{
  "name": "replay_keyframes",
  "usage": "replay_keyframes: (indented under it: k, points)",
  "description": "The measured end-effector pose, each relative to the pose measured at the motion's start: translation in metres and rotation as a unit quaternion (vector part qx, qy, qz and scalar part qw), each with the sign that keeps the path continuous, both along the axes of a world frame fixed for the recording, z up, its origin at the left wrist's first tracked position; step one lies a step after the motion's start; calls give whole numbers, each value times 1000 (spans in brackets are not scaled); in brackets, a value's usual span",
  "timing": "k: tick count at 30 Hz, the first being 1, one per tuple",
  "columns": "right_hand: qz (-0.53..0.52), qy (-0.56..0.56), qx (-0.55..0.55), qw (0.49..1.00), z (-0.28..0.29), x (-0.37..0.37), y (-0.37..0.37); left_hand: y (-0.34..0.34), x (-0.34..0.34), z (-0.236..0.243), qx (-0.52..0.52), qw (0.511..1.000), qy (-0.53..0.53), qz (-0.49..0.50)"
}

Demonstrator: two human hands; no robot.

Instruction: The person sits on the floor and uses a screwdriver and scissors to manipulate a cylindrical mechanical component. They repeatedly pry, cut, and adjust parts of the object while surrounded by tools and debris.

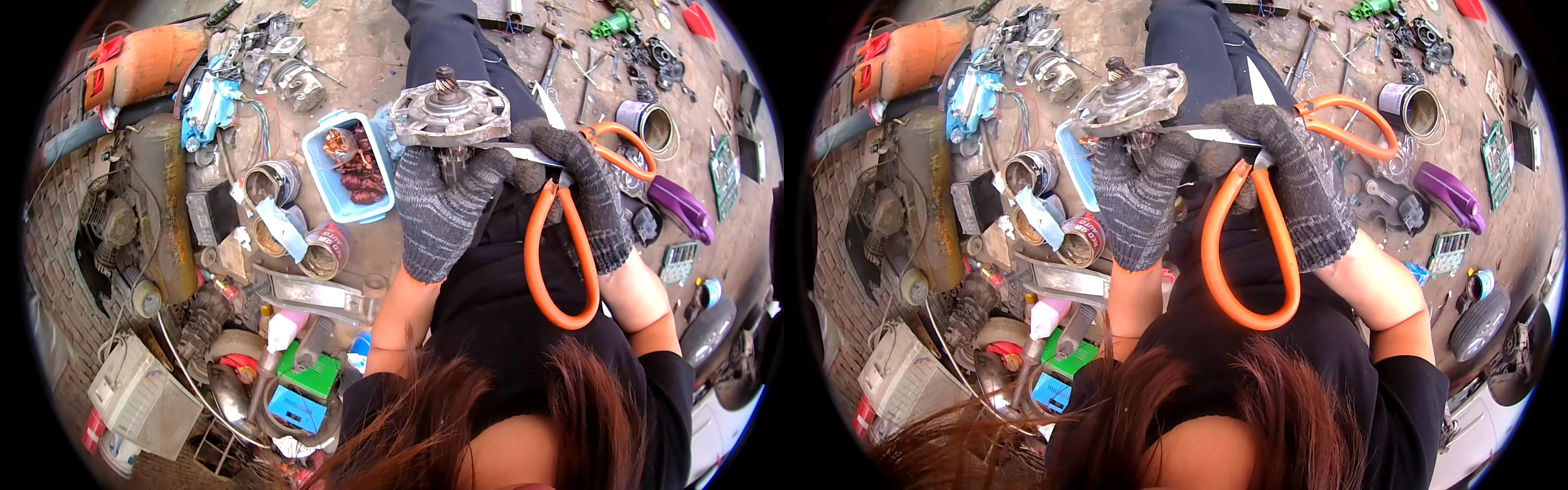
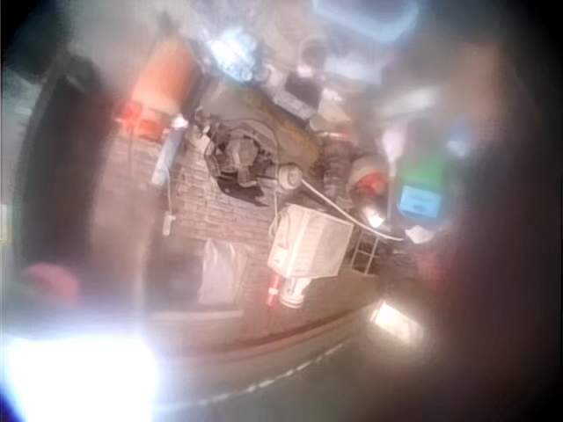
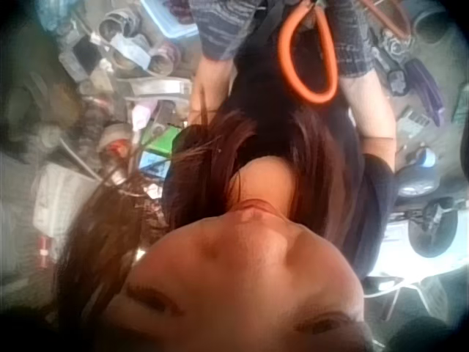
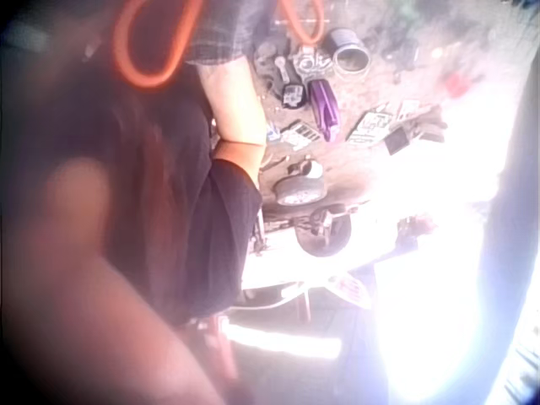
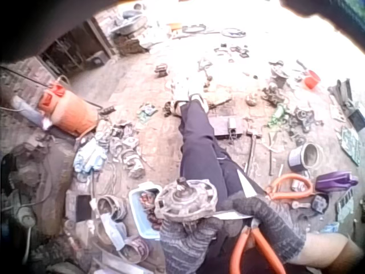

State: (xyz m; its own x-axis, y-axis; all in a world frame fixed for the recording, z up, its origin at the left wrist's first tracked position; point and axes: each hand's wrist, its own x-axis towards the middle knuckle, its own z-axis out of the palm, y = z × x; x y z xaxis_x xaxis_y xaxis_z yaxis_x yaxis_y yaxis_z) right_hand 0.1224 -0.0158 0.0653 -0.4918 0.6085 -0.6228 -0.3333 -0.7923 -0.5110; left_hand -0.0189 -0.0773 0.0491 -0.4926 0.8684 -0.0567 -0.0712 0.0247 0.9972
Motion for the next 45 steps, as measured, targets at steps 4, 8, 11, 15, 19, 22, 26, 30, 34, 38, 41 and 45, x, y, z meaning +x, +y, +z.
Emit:
replay_keyframes:
  k: [4,8,11,15,19,22,26,30,34,38,41,45]
  points:
    - [0,85,-48,995,-4,7,4,-2,-1,-5,25,996,88,6]
    - [11,-54,60,997,6,-1,-3,-4,-1,-3,7,995,95,8]
    - [13,-57,83,995,10,-3,-3,-6,1,-3,-12,998,58,12]
    - [62,-197,360,910,1,-2,-13,-7,0,-8,-10,998,66,19]
    - [107,-227,421,872,-1,3,-14,-7,3,-3,-16,999,-19,31]
    - [18,-84,249,965,1,-8,-15,-7,3,-15,-25,997,73,21]
    - [6,-70,152,986,5,-10,-18,-3,5,-8,-38,998,29,49]
    - [85,-138,325,932,9,-1,-15,0,0,5,-6,990,-139,17]
    - [173,-242,503,811,0,11,-10,-4,-3,4,-31,991,-132,12]
    - [165,-210,471,841,4,10,-7,-4,-4,0,-4,999,-29,13]
    - [151,-206,512,820,3,9,-7,-7,-6,0,-9,996,-89,-1]
    - [152,-197,486,838,7,8,-5,-8,-8,-1,-7,996,-91,-12]
